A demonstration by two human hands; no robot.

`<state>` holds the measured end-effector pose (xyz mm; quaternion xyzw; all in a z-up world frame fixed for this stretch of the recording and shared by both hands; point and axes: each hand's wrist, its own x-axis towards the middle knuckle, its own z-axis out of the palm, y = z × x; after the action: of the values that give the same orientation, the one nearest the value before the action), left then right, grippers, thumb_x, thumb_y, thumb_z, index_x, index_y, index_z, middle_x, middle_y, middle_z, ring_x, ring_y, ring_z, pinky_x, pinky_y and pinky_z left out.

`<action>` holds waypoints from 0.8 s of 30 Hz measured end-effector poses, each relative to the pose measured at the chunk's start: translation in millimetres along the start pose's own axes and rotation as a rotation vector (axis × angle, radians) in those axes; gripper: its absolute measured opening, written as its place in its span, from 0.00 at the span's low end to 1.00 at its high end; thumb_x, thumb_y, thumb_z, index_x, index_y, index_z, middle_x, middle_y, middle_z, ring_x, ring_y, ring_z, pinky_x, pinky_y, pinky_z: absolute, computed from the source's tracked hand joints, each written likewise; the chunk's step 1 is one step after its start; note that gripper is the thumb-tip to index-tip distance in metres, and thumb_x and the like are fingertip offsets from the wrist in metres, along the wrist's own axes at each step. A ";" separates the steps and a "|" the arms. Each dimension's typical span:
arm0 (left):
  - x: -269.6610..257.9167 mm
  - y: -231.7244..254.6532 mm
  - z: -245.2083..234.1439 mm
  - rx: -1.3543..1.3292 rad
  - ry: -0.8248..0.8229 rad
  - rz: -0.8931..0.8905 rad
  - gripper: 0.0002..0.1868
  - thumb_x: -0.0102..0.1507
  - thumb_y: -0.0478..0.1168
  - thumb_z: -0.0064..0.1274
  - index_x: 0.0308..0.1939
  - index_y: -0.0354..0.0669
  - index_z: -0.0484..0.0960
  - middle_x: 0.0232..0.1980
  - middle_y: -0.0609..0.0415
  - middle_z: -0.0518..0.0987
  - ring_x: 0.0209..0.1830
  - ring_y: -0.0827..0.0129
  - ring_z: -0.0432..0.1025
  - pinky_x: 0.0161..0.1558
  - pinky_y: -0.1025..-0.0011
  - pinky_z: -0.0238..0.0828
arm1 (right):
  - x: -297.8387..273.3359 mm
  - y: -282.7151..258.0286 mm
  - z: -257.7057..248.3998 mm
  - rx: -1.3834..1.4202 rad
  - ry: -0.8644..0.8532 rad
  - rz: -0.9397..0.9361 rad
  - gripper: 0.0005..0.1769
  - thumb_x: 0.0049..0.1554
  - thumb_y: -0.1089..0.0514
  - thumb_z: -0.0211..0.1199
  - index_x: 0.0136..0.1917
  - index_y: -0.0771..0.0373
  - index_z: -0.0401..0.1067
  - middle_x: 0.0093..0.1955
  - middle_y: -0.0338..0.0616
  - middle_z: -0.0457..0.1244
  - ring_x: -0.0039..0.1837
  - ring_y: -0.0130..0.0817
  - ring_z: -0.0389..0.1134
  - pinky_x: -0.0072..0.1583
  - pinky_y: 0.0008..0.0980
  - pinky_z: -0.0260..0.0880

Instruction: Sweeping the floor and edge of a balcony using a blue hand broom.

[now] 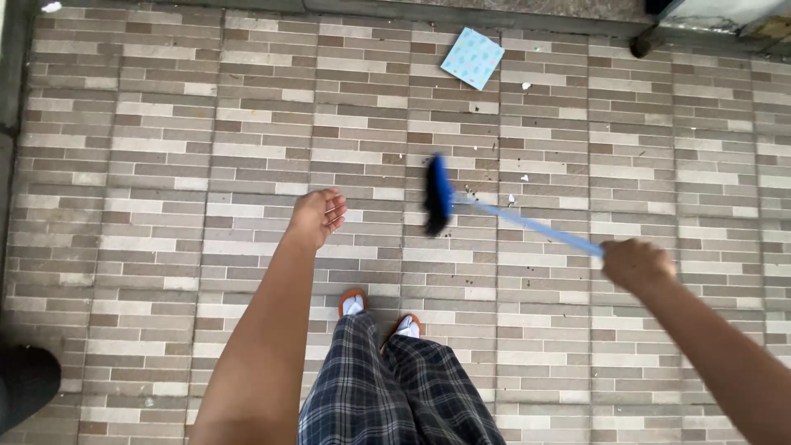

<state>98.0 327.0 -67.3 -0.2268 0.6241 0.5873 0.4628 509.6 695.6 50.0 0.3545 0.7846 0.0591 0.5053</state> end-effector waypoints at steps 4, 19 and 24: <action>11.6 21.0 13.4 0.018 -0.071 0.011 0.10 0.67 0.41 0.46 0.49 0.48 0.80 0.40 0.60 0.82 0.37 0.71 0.76 0.43 0.67 0.73 | 39.4 39.3 2.8 0.069 0.071 0.159 0.19 0.68 0.51 0.47 0.67 0.48 0.73 0.56 0.47 0.71 0.60 0.45 0.75 0.58 0.49 0.78; 90.4 136.1 15.8 0.089 -0.046 0.065 0.08 0.66 0.43 0.50 0.46 0.48 0.82 0.37 0.61 0.82 0.35 0.72 0.75 0.40 0.68 0.71 | -16.8 -109.9 -157.8 0.293 0.122 -0.086 0.17 0.68 0.46 0.45 0.63 0.44 0.72 0.48 0.42 0.72 0.50 0.39 0.75 0.53 0.46 0.75; 101.9 139.1 43.0 0.071 -0.072 0.072 0.09 0.67 0.45 0.52 0.47 0.48 0.81 0.38 0.61 0.81 0.36 0.73 0.76 0.42 0.67 0.72 | 80.3 -187.6 -168.9 0.257 0.241 -0.320 0.18 0.62 0.52 0.52 0.65 0.44 0.72 0.52 0.43 0.71 0.56 0.45 0.73 0.55 0.50 0.73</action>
<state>-51.3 422.9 -75.4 -0.1663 0.6353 0.5887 0.4713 256.3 650.7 -13.5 0.2775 0.8864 -0.0802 0.3617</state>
